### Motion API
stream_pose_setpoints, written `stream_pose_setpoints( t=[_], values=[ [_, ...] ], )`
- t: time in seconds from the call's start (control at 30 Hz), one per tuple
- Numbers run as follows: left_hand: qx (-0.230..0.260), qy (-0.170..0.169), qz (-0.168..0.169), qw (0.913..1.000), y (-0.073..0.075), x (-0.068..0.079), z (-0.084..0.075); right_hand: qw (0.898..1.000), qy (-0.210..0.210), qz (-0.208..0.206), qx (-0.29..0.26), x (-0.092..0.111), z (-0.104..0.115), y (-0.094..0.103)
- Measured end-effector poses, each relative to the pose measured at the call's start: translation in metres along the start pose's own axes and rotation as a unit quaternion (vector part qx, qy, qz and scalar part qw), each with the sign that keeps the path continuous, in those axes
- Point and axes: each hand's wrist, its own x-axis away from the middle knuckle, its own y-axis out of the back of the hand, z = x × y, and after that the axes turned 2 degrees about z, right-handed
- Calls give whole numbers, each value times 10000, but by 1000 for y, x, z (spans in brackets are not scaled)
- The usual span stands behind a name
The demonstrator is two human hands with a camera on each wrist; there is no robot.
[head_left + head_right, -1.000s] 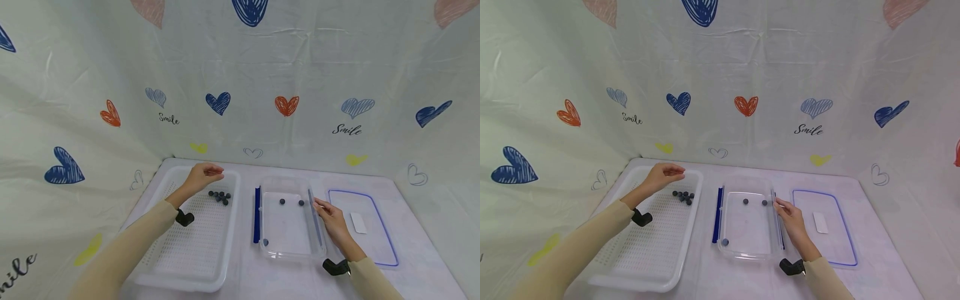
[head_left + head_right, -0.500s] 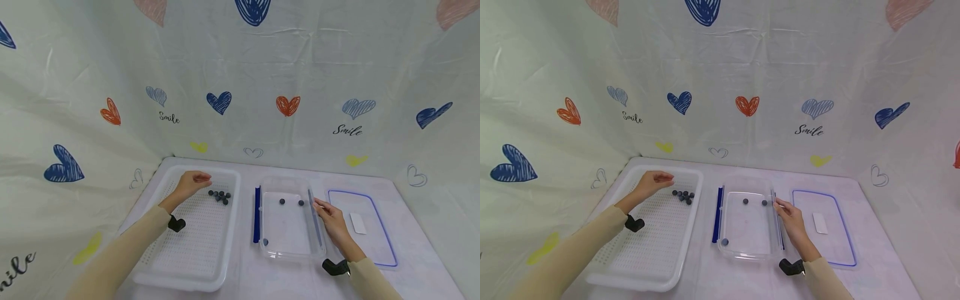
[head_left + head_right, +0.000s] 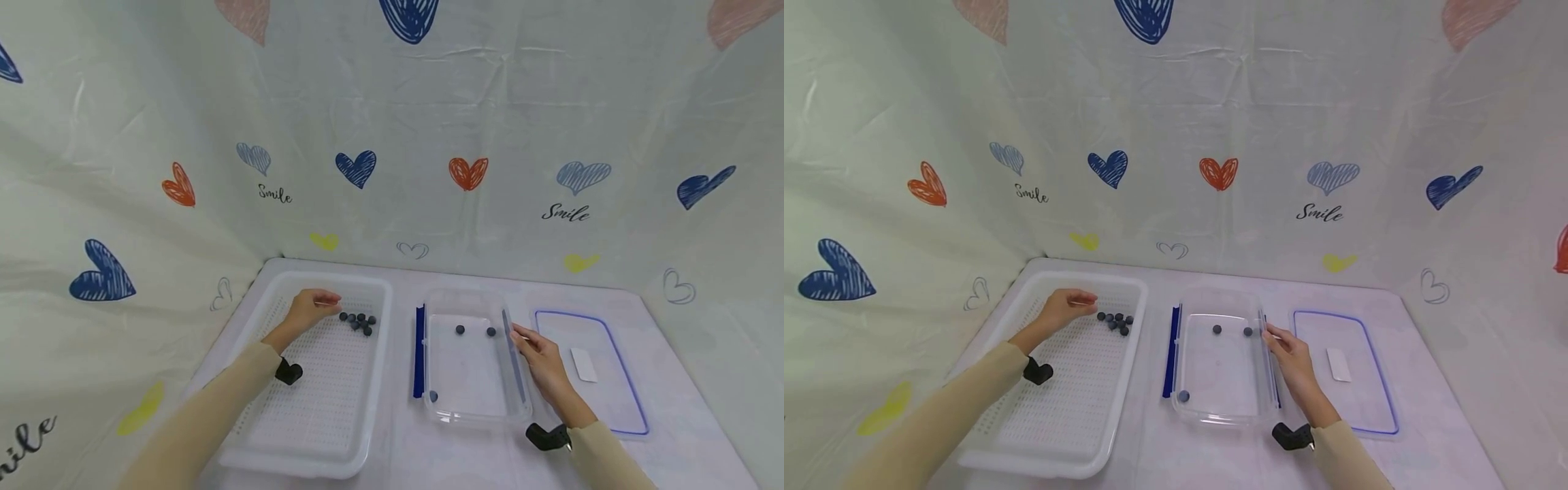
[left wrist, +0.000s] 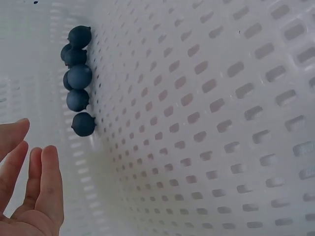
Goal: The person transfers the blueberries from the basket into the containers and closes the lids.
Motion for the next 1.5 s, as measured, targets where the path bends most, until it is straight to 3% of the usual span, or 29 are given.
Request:
stream_pose_setpoints(
  t=[0.27, 0.7, 1.1, 1.5],
  values=[
    [35, 280, 63, 9996, -12, -2, 12, 10000, -1, -44, -77, 0, 1, -1],
    [-10, 397, -304, 9988, -23, -5, 28, 9996, -48, -105, -271, 0, 2, -1],
    [-42, 247, -387, 9989, -33, -4, 32, 9996, 35, -109, -258, 1, 1, -1],
    [-163, -32, -412, 9990, -33, 0, 29, 9997, -56, -11, -217, -1, 1, 0]
  ],
)
